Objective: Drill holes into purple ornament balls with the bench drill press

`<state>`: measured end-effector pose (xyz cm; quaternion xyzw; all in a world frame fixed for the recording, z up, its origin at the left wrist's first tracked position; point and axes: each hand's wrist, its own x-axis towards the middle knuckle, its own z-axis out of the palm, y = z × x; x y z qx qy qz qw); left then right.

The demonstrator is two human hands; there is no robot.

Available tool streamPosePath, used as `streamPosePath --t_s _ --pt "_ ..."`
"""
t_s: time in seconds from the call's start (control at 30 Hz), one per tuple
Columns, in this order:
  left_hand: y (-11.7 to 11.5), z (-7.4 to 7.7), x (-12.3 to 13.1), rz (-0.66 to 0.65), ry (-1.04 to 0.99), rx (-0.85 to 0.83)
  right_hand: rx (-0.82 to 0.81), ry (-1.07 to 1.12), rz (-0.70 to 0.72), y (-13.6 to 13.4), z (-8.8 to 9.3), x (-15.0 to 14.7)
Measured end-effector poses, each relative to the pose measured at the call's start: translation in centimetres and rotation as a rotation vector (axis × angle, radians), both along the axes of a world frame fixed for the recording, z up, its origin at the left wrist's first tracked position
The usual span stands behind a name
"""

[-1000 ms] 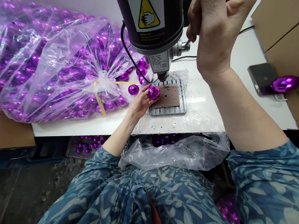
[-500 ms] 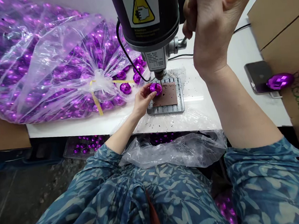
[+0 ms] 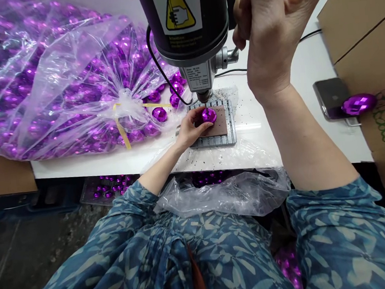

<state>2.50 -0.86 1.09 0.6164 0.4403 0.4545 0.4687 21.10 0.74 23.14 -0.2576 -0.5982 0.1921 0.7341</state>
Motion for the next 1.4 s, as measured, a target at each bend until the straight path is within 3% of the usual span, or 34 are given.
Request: streamPosePath --t_s 0.17,0.33,0.53,0.77,0.97,1.17,1.4 --pt "-0.1 1.3 -0.7 -0.007 -0.144 -0.136 0.001 0.034 0.01 0.1 0.0 -0.1" --pt "-0.1 1.7 -1.5 -0.061 -0.114 -0.095 -0.026 0.03 -0.027 0.4 -0.4 0.1" --pt "-0.5 1.7 -0.4 -0.056 -0.013 0.021 -0.034 0.047 -0.03 0.5 -0.5 0.1" --pt "-0.8 0.8 0.2 -0.046 -0.079 -0.037 -0.025 0.008 -0.007 -0.3 0.0 0.2" --pt "-1.0 1.0 0.3 -0.045 -0.145 -0.072 -0.045 0.093 0.025 -0.6 -0.5 0.0" --pt "-1.0 0.8 0.4 -0.042 -0.158 -0.084 0.112 0.152 -0.09 -3.0 -1.9 -1.7" --pt "-1.0 0.6 0.3 -0.054 -0.156 -0.069 0.248 0.23 -0.1 -2.6 -4.2 -1.3"
